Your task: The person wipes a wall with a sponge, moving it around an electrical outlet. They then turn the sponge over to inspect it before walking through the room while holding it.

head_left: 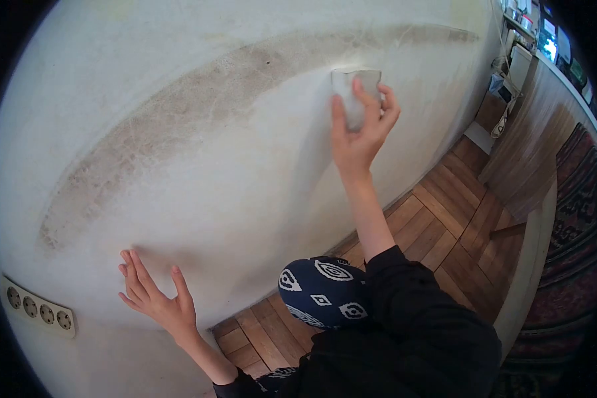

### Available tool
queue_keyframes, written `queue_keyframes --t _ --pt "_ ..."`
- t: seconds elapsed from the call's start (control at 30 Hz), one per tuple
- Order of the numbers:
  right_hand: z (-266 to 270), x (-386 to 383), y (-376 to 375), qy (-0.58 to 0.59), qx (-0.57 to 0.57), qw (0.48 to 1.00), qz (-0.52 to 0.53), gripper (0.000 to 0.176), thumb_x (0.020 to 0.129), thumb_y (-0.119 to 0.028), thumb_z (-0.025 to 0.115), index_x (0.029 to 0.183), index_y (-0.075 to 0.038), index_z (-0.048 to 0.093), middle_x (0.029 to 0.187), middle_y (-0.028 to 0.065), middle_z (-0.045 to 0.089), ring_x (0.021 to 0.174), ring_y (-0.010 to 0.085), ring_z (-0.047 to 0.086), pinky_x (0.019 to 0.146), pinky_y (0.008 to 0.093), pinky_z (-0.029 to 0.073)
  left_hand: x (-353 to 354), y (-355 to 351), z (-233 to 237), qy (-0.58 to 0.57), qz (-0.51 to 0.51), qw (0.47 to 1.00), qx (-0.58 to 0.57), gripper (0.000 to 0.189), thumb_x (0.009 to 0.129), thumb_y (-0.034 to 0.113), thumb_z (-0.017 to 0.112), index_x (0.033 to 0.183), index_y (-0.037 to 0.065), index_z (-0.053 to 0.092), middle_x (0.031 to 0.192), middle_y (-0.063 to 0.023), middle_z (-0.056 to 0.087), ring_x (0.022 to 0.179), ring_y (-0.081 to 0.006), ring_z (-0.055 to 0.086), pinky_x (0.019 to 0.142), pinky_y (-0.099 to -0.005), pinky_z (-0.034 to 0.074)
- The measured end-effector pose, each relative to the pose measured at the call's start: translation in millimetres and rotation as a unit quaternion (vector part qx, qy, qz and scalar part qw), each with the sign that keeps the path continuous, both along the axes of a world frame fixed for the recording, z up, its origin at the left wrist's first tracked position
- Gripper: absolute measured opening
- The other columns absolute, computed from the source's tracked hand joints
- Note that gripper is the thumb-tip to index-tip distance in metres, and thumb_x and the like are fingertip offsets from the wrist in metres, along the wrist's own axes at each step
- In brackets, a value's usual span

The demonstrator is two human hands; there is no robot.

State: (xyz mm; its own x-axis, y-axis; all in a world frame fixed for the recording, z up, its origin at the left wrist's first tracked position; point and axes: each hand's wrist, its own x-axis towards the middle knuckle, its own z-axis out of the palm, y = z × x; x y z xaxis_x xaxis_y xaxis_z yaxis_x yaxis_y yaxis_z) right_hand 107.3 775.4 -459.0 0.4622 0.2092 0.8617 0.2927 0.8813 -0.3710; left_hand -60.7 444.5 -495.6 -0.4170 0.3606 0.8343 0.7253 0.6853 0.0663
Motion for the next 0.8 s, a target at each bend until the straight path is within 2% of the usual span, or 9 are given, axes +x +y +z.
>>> queue_keyframes --t 0.13,0.27,0.3,0.4,0.43,0.53,0.67,0.7,0.8 --pt "-21 -6 -33 -0.228 0.187 0.954 -0.058 0.037 0.077 -0.020 0.074 0.112 -0.012 0.066 0.122 0.0154 0.046 0.109 0.0329 0.044 0.090 0.0411 0.040 0 6 -2 0.017 0.011 1.000 0.000 0.066 0.087 0.033 0.061 0.146 0.015 0.037 0.149 -0.0033 0.038 0.139 -0.0279 0.032 0.109 -0.0625 0.013" --pt "-2 13 19 -0.004 0.003 0.999 -0.045 0.032 0.075 -0.024 0.075 0.106 -0.025 0.069 0.120 0.0105 0.048 0.106 0.0277 0.046 0.089 0.0382 0.041 3 2 0 -0.002 0.008 1.000 -0.001 0.067 0.088 0.034 0.060 0.147 0.015 0.034 0.150 -0.0033 0.037 0.140 -0.0285 0.031 0.110 -0.0627 0.012" --pt "-6 10 14 -0.019 -0.023 0.998 -0.049 0.032 0.074 -0.021 0.076 0.105 -0.026 0.069 0.121 0.0105 0.048 0.107 0.0277 0.047 0.089 0.0383 0.041 4 2 0 -0.005 0.009 1.000 0.000 0.067 0.089 0.034 0.060 0.148 0.016 0.033 0.151 -0.0030 0.036 0.140 -0.0287 0.030 0.110 -0.0623 0.012" --pt "-21 10 -8 -0.192 0.155 0.968 -0.051 0.034 0.080 -0.012 0.074 0.112 -0.008 0.065 0.121 0.0152 0.045 0.114 0.0304 0.042 0.090 0.0390 0.040 1 6 -3 0.010 0.006 1.000 0.008 0.068 0.090 0.035 0.059 0.149 0.015 0.030 0.151 -0.0032 0.036 0.140 -0.0290 0.030 0.110 -0.0622 0.013" --pt "-30 18 11 -0.197 0.149 0.966 -0.075 0.039 0.076 -0.013 0.075 0.114 -0.015 0.066 0.122 0.0148 0.046 0.109 0.0323 0.044 0.090 0.0419 0.040 -1 6 -4 0.019 0.007 1.000 0.009 0.069 0.091 0.035 0.059 0.149 0.014 0.029 0.150 -0.0034 0.036 0.140 -0.0291 0.030 0.110 -0.0622 0.013" --pt "-14 26 43 -0.011 -0.005 0.999 -0.029 0.039 0.075 -0.018 0.076 0.112 -0.026 0.068 0.122 0.0129 0.047 0.109 0.0295 0.046 0.091 0.0396 0.040 4 6 2 -0.002 -0.018 0.999 0.032 0.070 0.091 0.036 0.058 0.149 0.013 0.027 0.149 -0.0043 0.038 0.139 -0.0290 0.031 0.109 -0.0629 0.013" --pt "-23 9 1 -0.149 0.104 0.983 -0.024 0.038 0.077 -0.016 0.075 0.114 -0.015 0.066 0.120 0.0143 0.047 0.109 0.0330 0.045 0.091 0.0421 0.040 2 7 -1 0.002 -0.002 1.000 0.018 0.071 0.088 0.031 0.060 0.148 0.009 0.028 0.150 -0.0050 0.037 0.139 -0.0294 0.032 0.110 -0.0624 0.011" --pt "-23 18 7 -0.183 0.118 0.972 -0.088 0.039 0.077 -0.017 0.075 0.115 -0.013 0.066 0.118 0.0149 0.047 0.110 0.0340 0.045 0.091 0.0422 0.040 1 6 -1 0.003 0.002 1.000 0.014 0.072 0.088 0.031 0.060 0.148 0.009 0.028 0.150 -0.0050 0.037 0.139 -0.0295 0.032 0.110 -0.0624 0.012" --pt "-1 31 43 -0.021 -0.019 0.998 -0.059 0.041 0.075 -0.020 0.076 0.114 -0.016 0.067 0.117 0.0147 0.049 0.110 0.0335 0.045 0.091 0.0426 0.040 1 3 0 -0.006 -0.004 1.000 0.018 0.071 0.088 0.032 0.060 0.148 0.009 0.029 0.150 -0.0050 0.037 0.139 -0.0297 0.032 0.110 -0.0623 0.012"
